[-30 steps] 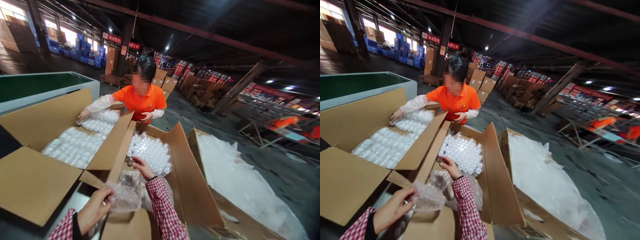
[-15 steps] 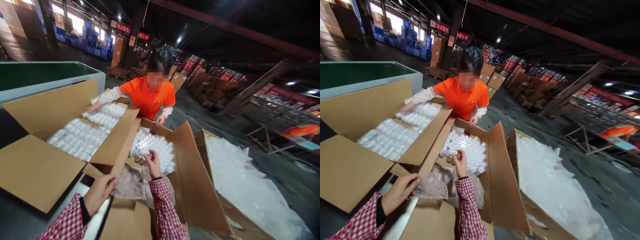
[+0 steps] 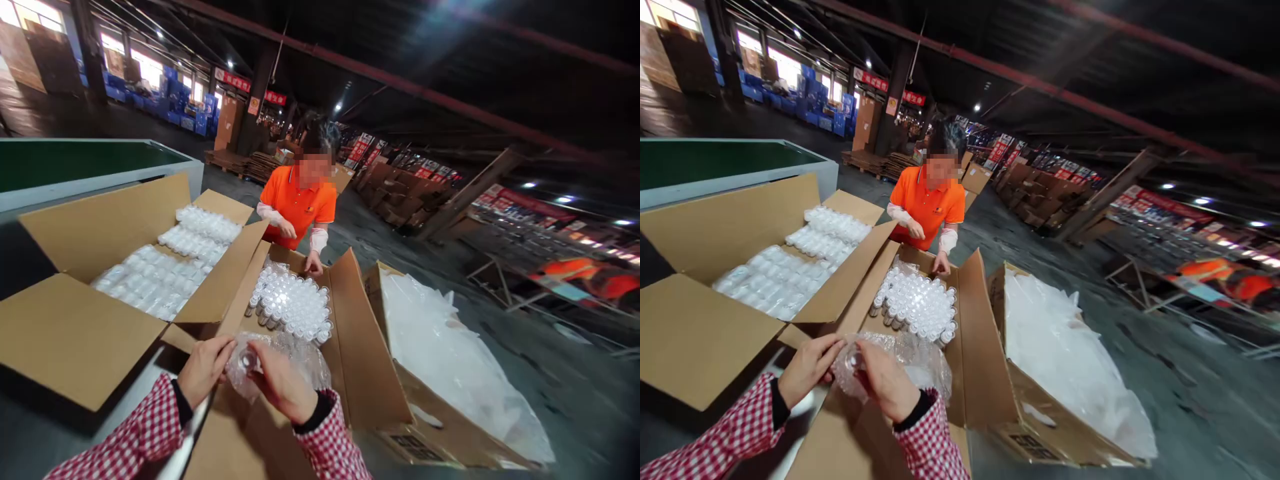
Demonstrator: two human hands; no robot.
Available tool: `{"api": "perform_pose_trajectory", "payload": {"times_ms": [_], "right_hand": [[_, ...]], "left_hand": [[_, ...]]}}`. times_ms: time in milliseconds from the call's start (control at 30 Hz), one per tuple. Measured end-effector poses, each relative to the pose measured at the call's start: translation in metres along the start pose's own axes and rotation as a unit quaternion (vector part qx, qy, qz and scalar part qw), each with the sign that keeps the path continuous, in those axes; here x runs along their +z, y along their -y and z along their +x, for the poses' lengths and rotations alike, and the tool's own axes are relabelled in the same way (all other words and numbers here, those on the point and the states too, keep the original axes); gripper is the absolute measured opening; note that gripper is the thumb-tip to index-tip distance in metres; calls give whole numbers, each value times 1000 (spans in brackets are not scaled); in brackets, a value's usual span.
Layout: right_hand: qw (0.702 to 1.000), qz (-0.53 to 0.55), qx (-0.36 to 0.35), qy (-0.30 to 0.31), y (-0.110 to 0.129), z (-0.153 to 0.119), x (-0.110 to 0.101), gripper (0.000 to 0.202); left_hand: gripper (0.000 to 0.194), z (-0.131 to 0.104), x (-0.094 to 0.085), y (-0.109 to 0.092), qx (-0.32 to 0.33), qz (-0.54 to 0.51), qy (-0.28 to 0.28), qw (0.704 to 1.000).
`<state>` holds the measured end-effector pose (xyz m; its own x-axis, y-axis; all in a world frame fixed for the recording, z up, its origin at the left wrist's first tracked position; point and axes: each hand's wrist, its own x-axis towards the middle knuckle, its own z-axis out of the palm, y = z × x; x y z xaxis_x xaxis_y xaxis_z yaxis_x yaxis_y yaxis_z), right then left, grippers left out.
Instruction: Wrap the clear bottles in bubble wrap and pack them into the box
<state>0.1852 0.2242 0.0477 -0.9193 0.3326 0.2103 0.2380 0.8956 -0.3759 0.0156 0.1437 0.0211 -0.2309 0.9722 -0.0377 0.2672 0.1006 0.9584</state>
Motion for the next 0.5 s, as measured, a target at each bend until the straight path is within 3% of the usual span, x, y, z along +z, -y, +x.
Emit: {"api": "perform_pose_trajectory", "payload": {"times_ms": [100, 200, 300, 367, 400, 433, 500], "right_hand": [[984, -118, 55, 118, 15, 12, 10, 32], [978, -139, 95, 125, 28, 10, 7, 30], [994, 63, 87, 1, 20, -19, -7, 30], [957, 233, 100, -141, 5, -48, -8, 40], [929, 291, 116, -197, -4, -61, -4, 56], [909, 325, 133, -224, -11, -70, 4, 79], [901, 356, 161, -188, -16, -76, 28, 113]], "left_hand": [[34, -4, 7, -7, 13, -15, -1, 1000], [33, -6, 13, -10, 21, -40, 8, 999], [34, -8, 12, -12, 11, -83, 24, 996], [35, -10, 8, -16, 0, -117, 36, 992], [36, -11, 6, -18, -5, -136, 42, 990], [36, -12, 4, -22, -9, -154, 49, 987], [36, -16, 4, -30, -14, -186, 60, 981]]}}
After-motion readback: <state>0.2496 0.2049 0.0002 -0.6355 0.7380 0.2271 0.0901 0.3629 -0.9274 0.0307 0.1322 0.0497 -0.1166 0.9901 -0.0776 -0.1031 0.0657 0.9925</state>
